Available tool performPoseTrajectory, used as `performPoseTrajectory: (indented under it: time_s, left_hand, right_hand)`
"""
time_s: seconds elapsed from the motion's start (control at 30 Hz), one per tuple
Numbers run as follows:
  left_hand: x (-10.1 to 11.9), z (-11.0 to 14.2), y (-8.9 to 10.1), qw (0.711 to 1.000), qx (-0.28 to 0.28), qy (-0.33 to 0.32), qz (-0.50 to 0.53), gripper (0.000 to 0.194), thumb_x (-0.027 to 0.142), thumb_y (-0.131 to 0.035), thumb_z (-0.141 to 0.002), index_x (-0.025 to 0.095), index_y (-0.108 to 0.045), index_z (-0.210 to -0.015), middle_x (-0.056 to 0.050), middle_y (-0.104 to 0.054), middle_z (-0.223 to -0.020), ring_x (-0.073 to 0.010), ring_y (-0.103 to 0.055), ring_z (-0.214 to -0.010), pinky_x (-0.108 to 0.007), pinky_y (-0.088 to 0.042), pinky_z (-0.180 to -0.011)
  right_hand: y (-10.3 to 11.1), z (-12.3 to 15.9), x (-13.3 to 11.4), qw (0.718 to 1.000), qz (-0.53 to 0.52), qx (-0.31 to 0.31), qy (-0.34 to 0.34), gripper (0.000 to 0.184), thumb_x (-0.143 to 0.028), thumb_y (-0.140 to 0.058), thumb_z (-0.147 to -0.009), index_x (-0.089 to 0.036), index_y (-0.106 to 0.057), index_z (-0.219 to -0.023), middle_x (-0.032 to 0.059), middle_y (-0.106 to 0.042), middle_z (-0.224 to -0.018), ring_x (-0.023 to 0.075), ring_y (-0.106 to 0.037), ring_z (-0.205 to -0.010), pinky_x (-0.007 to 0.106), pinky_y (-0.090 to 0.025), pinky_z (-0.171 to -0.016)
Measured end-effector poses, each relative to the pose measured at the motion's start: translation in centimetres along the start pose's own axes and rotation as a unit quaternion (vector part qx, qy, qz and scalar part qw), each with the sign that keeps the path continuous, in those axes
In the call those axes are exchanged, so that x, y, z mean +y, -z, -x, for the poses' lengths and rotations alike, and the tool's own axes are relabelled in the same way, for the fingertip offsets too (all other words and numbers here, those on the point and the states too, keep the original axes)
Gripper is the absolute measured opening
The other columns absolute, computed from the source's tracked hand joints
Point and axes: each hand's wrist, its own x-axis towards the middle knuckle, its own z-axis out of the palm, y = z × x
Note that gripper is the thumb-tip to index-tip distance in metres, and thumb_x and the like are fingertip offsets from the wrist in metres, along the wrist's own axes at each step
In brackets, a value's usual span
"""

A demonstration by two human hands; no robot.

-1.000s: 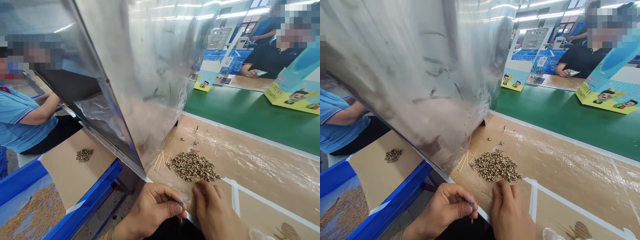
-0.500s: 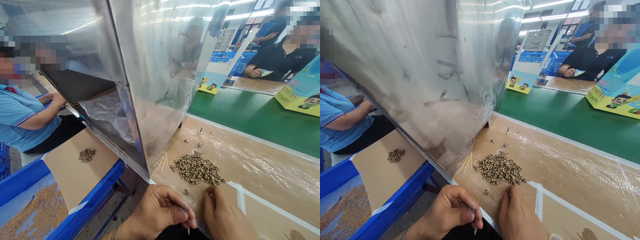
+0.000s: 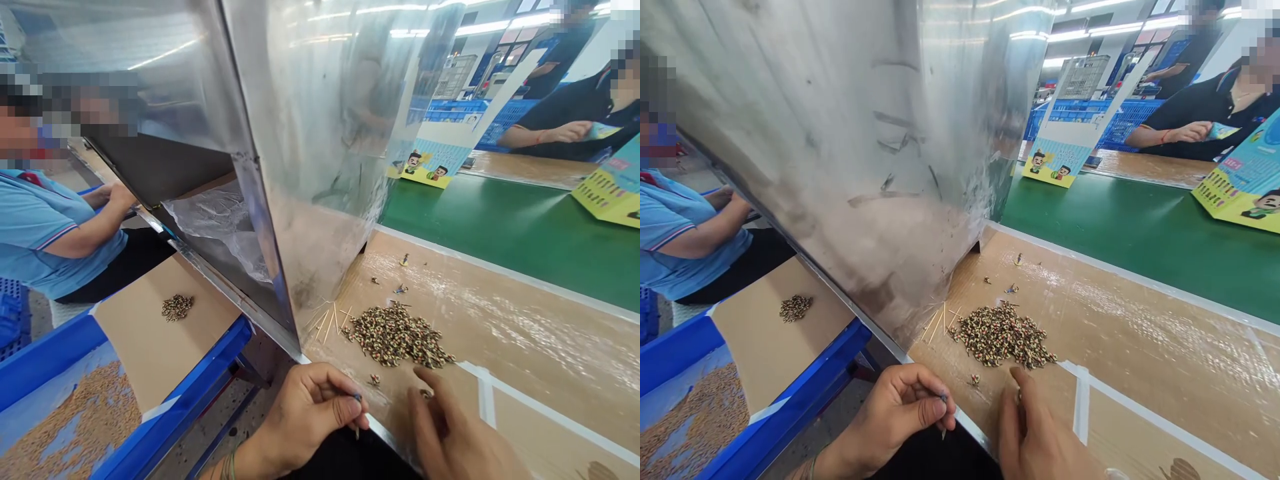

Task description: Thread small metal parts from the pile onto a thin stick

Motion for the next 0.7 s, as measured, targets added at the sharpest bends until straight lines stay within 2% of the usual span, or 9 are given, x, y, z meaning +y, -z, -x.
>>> performPoseTrajectory:
  time_s: [0.03,0.1,0.2,0.3,0.4,0.57,0.63,0.7]
  left_hand:
    - [0.0,-0.1,0.1,1.0,0.003,0.001,-0.005,0.037,0.037,-0.095,-0.069,0.01,-0.072,-0.081,-0.008,-0.079,-0.076,-0.0149,-0.075,-0.066,-0.022,-0.058,-0.063]
    - [-0.1,-0.1,0.1,1.0,0.006,0.004,-0.011,0.037,0.038,-0.095,-0.069,0.01,-0.072,-0.081,-0.007,-0.079,-0.076,-0.0147,-0.074,-0.066,-0.023,-0.058,-0.064]
    - [0.0,-0.2,0.0,1.0,0.011,0.005,-0.018,0.038,0.039,-0.094,-0.07,0.01,-0.073,-0.082,-0.007,-0.079,-0.076,-0.0141,-0.074,-0.066,-0.022,-0.057,-0.064]
    - [0.1,-0.1,0.0,0.999,0.019,0.004,-0.027,0.039,0.041,-0.094,-0.07,0.01,-0.074,-0.083,-0.008,-0.079,-0.076,-0.0147,-0.074,-0.066,-0.023,-0.057,-0.064]
    - [0.0,-0.1,0.2,0.999,0.027,0.003,-0.038,0.04,0.042,-0.094,-0.069,0.009,-0.075,-0.083,-0.009,-0.079,-0.076,-0.0151,-0.074,-0.065,-0.024,-0.057,-0.065]
    - [-0.2,-0.3,0.2,0.998,0.019,-0.002,-0.054,0.04,0.043,-0.092,-0.073,0.01,-0.074,-0.084,-0.009,-0.079,-0.077,-0.014,-0.072,-0.066,-0.023,-0.056,-0.066]
    - [-0.3,-0.4,-0.1,0.998,0.012,-0.01,-0.059,0.039,0.044,-0.089,-0.076,0.01,-0.073,-0.086,-0.009,-0.079,-0.084,-0.0132,-0.072,-0.069,-0.023,-0.056,-0.068]
    - [-0.5,-0.4,-0.6,0.997,0.009,-0.035,-0.072,0.035,0.043,-0.086,-0.081,0.011,-0.072,-0.088,-0.009,-0.078,-0.093,-0.0128,-0.071,-0.076,-0.022,-0.056,-0.071]
  right_hand:
    - [-0.1,0.0,-0.7,1.0,0.006,0.008,0.015,0.043,-0.047,-0.032,-0.106,-0.031,-0.059,-0.135,0.0042,-0.079,-0.114,0.0313,-0.078,-0.087,0.043,-0.055,-0.069]
    - [-0.3,-0.3,-2.1,0.998,0.011,0.023,0.062,0.036,-0.043,-0.035,-0.107,-0.034,-0.064,-0.127,0.0022,-0.076,-0.12,0.0265,-0.078,-0.087,0.037,-0.053,-0.069]
    - [-0.9,-1.2,-3.1,0.992,0.02,-0.036,0.118,0.027,-0.027,-0.044,-0.102,-0.034,-0.069,-0.111,0.0005,-0.073,-0.108,0.0204,-0.075,-0.075,0.028,-0.039,-0.056]
    - [-1.5,-1.7,-2.8,0.99,0.016,-0.065,0.123,0.028,-0.015,-0.044,-0.097,-0.029,-0.069,-0.098,0.0023,-0.07,-0.098,0.0185,-0.07,-0.066,0.028,-0.025,-0.054]
    - [-1.7,-1.6,-1.9,0.991,-0.016,-0.077,0.107,0.031,-0.016,-0.037,-0.098,-0.024,-0.065,-0.088,0.0059,-0.068,-0.09,0.0209,-0.066,-0.067,0.031,-0.023,-0.058]
    - [-0.8,-1.4,-1.6,0.987,-0.138,-0.075,0.042,0.022,-0.026,-0.047,-0.092,-0.024,-0.057,-0.072,0.0063,-0.064,-0.072,0.0228,-0.059,-0.065,0.032,-0.026,-0.063]
    - [-0.3,-0.8,-2.3,0.973,-0.221,-0.061,-0.003,0.024,-0.036,-0.05,-0.092,-0.024,-0.058,-0.072,0.0039,-0.063,-0.065,0.0214,-0.058,-0.063,0.032,-0.031,-0.063]
    - [-0.1,0.2,-3.6,0.937,-0.34,-0.058,-0.062,0.032,-0.051,-0.051,-0.094,-0.024,-0.06,-0.079,-0.0013,-0.058,-0.057,0.0172,-0.054,-0.053,0.029,-0.035,-0.057]
